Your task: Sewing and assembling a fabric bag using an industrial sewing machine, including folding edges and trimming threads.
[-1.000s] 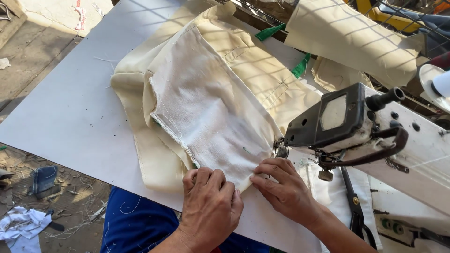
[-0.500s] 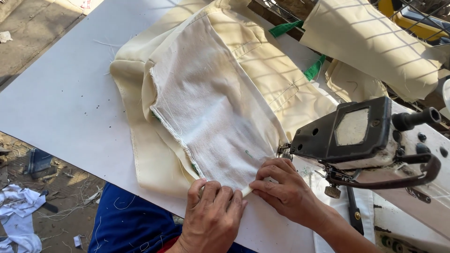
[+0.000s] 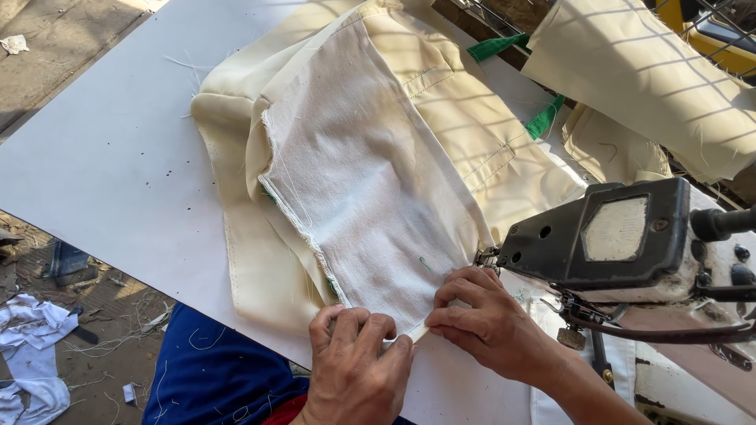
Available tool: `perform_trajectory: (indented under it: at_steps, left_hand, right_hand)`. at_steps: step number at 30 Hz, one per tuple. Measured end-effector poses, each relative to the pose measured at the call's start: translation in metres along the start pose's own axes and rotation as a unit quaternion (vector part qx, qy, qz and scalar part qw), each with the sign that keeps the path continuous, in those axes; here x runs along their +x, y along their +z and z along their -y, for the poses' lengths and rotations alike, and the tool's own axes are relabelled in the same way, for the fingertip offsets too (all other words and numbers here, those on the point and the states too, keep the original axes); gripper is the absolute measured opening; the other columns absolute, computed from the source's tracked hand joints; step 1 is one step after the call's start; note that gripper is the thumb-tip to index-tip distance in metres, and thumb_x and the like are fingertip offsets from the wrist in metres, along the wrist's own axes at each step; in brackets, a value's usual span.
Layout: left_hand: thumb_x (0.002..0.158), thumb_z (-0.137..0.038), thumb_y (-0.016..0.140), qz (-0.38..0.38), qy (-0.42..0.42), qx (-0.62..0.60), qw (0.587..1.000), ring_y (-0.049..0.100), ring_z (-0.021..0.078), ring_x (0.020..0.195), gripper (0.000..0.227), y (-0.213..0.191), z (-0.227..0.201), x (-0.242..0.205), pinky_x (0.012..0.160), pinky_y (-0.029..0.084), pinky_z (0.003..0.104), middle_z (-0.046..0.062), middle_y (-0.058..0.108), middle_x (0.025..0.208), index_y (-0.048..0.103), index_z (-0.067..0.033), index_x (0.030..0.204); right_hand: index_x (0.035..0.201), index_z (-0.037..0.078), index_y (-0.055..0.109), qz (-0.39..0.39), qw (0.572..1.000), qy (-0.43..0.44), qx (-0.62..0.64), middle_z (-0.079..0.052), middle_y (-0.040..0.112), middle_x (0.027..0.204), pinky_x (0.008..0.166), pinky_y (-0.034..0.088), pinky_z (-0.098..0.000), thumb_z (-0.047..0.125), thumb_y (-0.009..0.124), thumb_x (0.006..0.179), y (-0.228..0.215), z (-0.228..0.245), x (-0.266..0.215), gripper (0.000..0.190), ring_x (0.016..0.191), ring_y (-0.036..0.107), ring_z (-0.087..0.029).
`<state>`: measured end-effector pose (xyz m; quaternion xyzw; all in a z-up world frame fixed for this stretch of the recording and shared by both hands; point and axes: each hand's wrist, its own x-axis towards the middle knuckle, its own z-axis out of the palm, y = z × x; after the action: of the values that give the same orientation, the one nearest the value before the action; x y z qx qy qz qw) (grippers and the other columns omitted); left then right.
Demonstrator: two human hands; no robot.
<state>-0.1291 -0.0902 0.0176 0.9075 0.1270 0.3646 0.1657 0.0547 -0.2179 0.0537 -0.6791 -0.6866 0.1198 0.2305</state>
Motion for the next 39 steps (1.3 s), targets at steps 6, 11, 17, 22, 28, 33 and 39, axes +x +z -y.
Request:
perform_trajectory:
  at_steps: [6, 11, 17, 22, 28, 33, 39]
  left_hand:
    - [0.082, -0.027, 0.076, 0.047, -0.035, -0.038, 0.998, 0.057, 0.0280, 0.084, 0.018, -0.002, -0.003, -0.002, 0.090, 0.039, 0.050, 0.003, 0.060, 0.088, 0.067, -0.0145, 0.073]
    - [0.076, -0.023, 0.068, 0.077, -0.052, 0.029, 0.995, 0.054, 0.0306, 0.087, 0.015, 0.005, -0.005, 0.001, 0.085, 0.039, 0.048, 0.009, 0.054, 0.086, 0.062, -0.0122, 0.068]
    - [0.075, -0.028, 0.065, 0.105, -0.082, 0.039, 0.990, 0.052, 0.0317, 0.087, 0.015, 0.013, -0.006, 0.000, 0.083, 0.039, 0.048, 0.008, 0.054, 0.088, 0.062, -0.0137, 0.070]
    - [0.074, -0.029, 0.066, 0.114, -0.093, 0.038, 0.988, 0.052, 0.0325, 0.089, 0.017, 0.013, -0.006, 0.000, 0.084, 0.040, 0.049, 0.008, 0.055, 0.090, 0.063, -0.0135, 0.069]
    - [0.073, -0.033, 0.067, 0.126, -0.105, 0.011, 0.986, 0.052, 0.0341, 0.090, 0.020, 0.013, -0.004, -0.001, 0.081, 0.039, 0.051, 0.010, 0.056, 0.091, 0.065, -0.0137, 0.069]
    - [0.073, -0.034, 0.065, 0.132, -0.097, 0.009, 0.986, 0.052, 0.0346, 0.088, 0.022, 0.014, -0.001, 0.003, 0.079, 0.040, 0.052, 0.009, 0.056, 0.088, 0.066, -0.0142, 0.063]
    - [0.088, -0.035, 0.059, 0.331, -0.132, -0.049, 0.933, 0.047, 0.0342, 0.099, 0.032, 0.009, -0.014, 0.010, 0.082, 0.037, 0.055, 0.008, 0.056, 0.099, 0.077, -0.0101, 0.081]
  right_hand:
    - [0.090, 0.012, 0.066, 0.014, 0.999, 0.030, 0.000, -0.001, 0.062, 0.092, 0.087, 0.041, -0.0380, 0.024, 0.056, 0.103, 0.000, 0.013, 0.009, 0.021, 0.096, 0.056, -0.025]
    - [0.084, 0.009, 0.062, 0.003, 0.996, 0.077, -0.042, -0.003, 0.062, 0.089, 0.080, 0.041, -0.0407, 0.018, 0.056, 0.101, 0.004, 0.024, 0.014, 0.020, 0.091, 0.053, -0.026]
    - [0.080, 0.009, 0.061, -0.050, 0.994, 0.083, -0.043, -0.003, 0.061, 0.082, 0.080, 0.045, -0.0380, 0.009, 0.066, 0.093, 0.014, 0.026, 0.014, 0.014, 0.080, 0.053, -0.024]
    - [0.088, 0.008, 0.067, -0.091, 0.987, 0.091, -0.100, -0.005, 0.061, 0.090, 0.086, 0.044, -0.0394, 0.015, 0.071, 0.092, 0.023, 0.035, 0.006, 0.008, 0.088, 0.055, -0.025]
    - [0.099, 0.005, 0.071, -0.186, 0.958, 0.023, -0.216, -0.007, 0.068, 0.098, 0.081, 0.043, -0.0367, 0.012, 0.060, 0.098, 0.049, 0.061, -0.006, 0.014, 0.089, 0.061, -0.025]
    - [0.103, 0.003, 0.072, -0.256, 0.944, 0.075, -0.196, -0.010, 0.071, 0.105, 0.084, 0.047, -0.0367, 0.011, 0.060, 0.097, 0.068, 0.067, -0.009, 0.016, 0.093, 0.066, -0.027]
    - [0.091, 0.004, 0.072, -0.314, 0.913, 0.108, -0.236, -0.007, 0.075, 0.096, 0.085, 0.046, -0.0350, 0.012, 0.054, 0.098, 0.072, 0.074, -0.009, 0.021, 0.088, 0.071, -0.025]
